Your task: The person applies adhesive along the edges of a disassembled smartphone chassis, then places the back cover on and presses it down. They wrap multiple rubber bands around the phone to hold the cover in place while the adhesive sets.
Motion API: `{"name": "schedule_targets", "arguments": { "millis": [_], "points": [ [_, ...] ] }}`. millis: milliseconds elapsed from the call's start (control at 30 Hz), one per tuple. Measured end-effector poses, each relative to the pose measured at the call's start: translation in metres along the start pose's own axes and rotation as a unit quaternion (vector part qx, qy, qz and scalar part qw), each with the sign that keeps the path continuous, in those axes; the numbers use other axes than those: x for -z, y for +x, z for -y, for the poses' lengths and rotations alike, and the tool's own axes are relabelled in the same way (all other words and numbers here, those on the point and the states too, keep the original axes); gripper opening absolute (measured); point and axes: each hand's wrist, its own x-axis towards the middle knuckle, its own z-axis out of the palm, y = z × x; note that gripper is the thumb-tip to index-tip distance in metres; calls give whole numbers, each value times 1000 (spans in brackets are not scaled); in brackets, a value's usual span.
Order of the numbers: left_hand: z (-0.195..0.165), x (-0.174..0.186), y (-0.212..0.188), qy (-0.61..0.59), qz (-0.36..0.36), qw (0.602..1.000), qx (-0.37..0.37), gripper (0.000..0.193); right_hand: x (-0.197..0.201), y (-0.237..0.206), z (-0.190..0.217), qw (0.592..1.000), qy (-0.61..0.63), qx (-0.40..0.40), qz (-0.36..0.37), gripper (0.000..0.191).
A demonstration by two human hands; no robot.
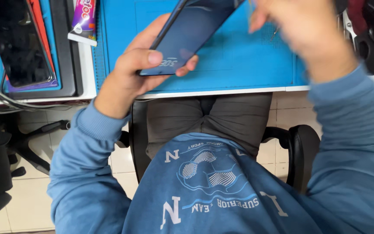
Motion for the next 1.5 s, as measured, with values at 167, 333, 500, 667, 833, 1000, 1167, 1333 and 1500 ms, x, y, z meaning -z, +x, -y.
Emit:
{"name": "schedule_targets", "arguments": {
  "millis": [167, 333, 500, 667, 833, 1000, 1167, 1333, 1500],
  "points": [
    [26, 7, 12, -90, 35, 995, 15, 77, -43, -16, -24, 972, 224, -26, 69, 14],
    [39, 13, 9, -125, 27, 991, 28, 77, -55, -19, -39, 962, 261, -60, 61, 12],
    [48, 19, 6, -193, 45, 979, 39, 67, -63, -21, -47, 940, 325, -85, 58, 15],
    [42, 18, 0, -198, 61, 978, 21, 62, -45, -28, -69, 887, 447, -72, 93, 29],
    [23, 9, -6, 25, 16, 999, 42, 60, -1, -34, -53, 834, 541, -106, -5, 32],
    [15, -2, -5, 570, 4, 807, -156, 45, 0, -36, 8, 916, 388, 20, 102, 36],
    [10, -12, 3, 520, -176, 833, -64, 51, -60, -78, 28, 969, -105, 168, 147, 42],
    [-3, -23, -7, 422, -206, 882, -28, 74, -80, -60, -13, 955, -168, 237, 58, 33],
    [2, -35, -15, 402, -61, 897, -176, 77, -78, -45, -38, 978, -83, 188, -34, 53]
  ]
}}
